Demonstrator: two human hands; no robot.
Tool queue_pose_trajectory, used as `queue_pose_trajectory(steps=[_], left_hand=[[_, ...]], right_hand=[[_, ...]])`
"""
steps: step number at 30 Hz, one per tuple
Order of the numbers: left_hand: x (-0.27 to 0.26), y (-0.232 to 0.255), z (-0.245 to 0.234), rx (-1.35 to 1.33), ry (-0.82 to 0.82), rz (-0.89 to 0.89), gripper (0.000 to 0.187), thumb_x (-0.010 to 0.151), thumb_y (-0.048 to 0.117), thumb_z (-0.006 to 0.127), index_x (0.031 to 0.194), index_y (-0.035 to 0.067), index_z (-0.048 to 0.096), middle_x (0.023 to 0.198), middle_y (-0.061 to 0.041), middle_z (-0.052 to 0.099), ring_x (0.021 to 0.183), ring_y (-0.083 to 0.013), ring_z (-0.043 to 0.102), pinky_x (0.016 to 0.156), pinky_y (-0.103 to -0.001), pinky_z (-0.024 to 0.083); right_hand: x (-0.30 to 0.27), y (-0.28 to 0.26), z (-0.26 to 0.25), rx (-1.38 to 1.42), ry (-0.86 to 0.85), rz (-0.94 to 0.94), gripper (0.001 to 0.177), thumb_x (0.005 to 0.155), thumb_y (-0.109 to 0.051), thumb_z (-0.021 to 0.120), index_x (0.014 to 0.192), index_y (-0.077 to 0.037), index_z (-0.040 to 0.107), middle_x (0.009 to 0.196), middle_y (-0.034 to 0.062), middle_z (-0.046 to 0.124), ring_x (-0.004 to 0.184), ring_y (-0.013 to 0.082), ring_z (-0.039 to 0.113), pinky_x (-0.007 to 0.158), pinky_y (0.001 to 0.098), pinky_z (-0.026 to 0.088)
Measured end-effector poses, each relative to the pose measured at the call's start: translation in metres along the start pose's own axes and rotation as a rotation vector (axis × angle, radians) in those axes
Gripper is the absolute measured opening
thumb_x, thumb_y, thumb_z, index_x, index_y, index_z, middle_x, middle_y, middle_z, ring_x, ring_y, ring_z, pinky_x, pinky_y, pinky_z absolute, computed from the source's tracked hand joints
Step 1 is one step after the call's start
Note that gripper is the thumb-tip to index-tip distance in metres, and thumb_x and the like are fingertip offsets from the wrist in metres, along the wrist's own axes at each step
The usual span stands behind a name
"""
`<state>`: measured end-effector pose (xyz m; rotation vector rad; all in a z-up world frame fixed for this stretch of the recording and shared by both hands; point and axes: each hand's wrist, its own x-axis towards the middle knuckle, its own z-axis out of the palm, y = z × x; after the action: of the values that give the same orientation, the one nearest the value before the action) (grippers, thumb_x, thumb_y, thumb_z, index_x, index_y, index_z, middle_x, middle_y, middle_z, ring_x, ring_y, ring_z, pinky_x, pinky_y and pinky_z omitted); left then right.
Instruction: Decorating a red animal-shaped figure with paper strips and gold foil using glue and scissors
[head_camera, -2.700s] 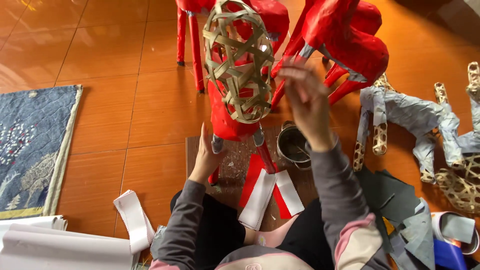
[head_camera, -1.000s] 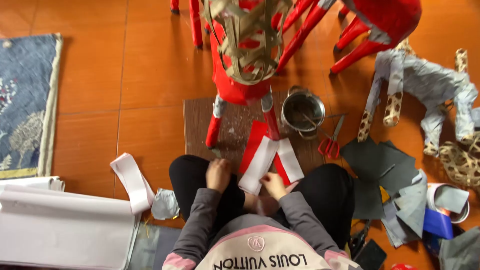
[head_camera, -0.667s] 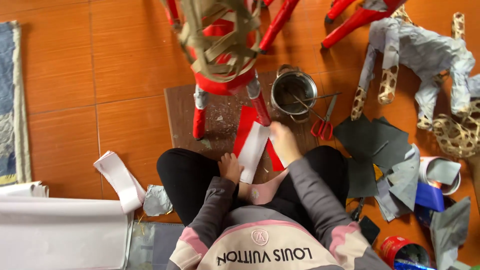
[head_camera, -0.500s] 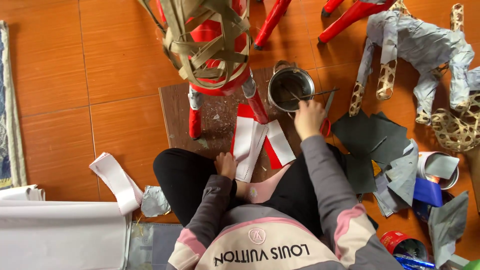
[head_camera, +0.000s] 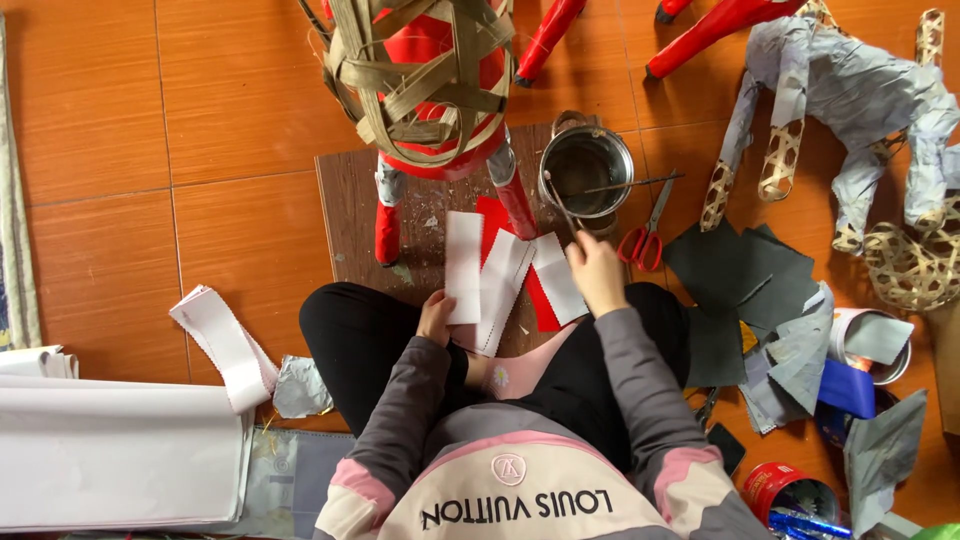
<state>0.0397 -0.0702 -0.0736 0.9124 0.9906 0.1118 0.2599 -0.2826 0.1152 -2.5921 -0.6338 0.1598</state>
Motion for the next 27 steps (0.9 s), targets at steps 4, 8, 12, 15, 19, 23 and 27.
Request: queue_pose_trajectory(steps=[4,8,12,15,19,23,27], left_hand=[[-0.01,0.006,0.002,-0.11,0.045,-0.089,0.05,0.09,0.014,0.059,0.138,0.003,0.047,0.122,-0.03,0.058,0.106,-0.0472,0.06,0.076,-0.061,0.054],[-0.015,0.006,-0.002,-0.113,0.02,-0.13,0.048,0.093,0.02,0.061,0.137,0.007,0.048,0.121,-0.027,0.061,0.102,-0.0447,0.063,0.072,-0.063,0.055],[-0.03,0.02,0.007,-0.083,0.014,-0.119,0.052,0.092,0.025,0.066,0.137,0.005,0.048,0.126,-0.025,0.057,0.113,-0.0433,0.057,0.074,-0.067,0.051],[-0.016,0.006,0.006,-0.067,-0.021,-0.138,0.058,0.091,0.027,0.07,0.14,0.007,0.044,0.134,-0.025,0.051,0.123,-0.0443,0.05,0.083,-0.071,0.044],[-0.001,-0.013,0.007,-0.104,-0.075,-0.172,0.07,0.088,0.027,0.073,0.146,0.013,0.036,0.146,-0.021,0.041,0.135,-0.044,0.038,0.093,-0.076,0.026],[-0.006,-0.007,0.013,-0.137,-0.1,-0.181,0.08,0.086,0.019,0.069,0.151,0.009,0.025,0.152,-0.026,0.031,0.141,-0.047,0.028,0.1,-0.079,0.005],[-0.016,0.001,0.013,-0.177,-0.087,-0.189,0.082,0.081,0.018,0.07,0.15,0.008,0.027,0.151,-0.026,0.031,0.14,-0.0476,0.029,0.099,-0.079,0.003]], right_hand=[[-0.011,-0.015,0.02,0.578,-0.049,0.262,0.039,0.092,-0.013,0.062,0.129,-0.003,0.059,0.089,0.021,0.065,0.072,0.029,0.064,0.051,0.0316,0.052],[-0.014,-0.035,0.023,1.019,-0.075,0.53,0.036,0.097,-0.01,0.052,0.131,0.001,0.054,0.079,0.0134,0.059,0.054,0.016,0.057,0.032,0.0171,0.038],[-0.031,-0.046,-0.02,1.177,-0.07,0.511,0.029,0.099,-0.011,0.049,0.124,-0.003,0.061,0.075,0.0071,0.058,0.055,0.0117,0.056,0.032,0.0127,0.031],[-0.061,-0.046,-0.057,1.21,-0.074,0.432,0.027,0.097,-0.007,0.052,0.122,0.002,0.061,0.076,0.0112,0.057,0.051,0.013,0.053,0.031,0.0163,0.031],[-0.098,-0.029,-0.05,1.189,-0.282,0.419,0.026,0.096,-0.006,0.049,0.118,0.002,0.06,0.081,0.0172,0.062,0.057,0.0203,0.061,0.033,0.0177,0.034],[-0.103,-0.036,0.023,0.89,-0.46,0.473,0.029,0.094,-0.019,0.055,0.118,-0.008,0.067,0.068,0.0136,0.064,0.049,0.015,0.055,0.034,0.0162,0.031],[-0.063,-0.094,0.046,0.15,-0.439,-0.038,0.039,0.097,-0.017,0.052,0.133,-0.029,0.061,0.115,0.0105,0.07,0.1,0.0374,0.067,0.082,0.0433,0.056]])
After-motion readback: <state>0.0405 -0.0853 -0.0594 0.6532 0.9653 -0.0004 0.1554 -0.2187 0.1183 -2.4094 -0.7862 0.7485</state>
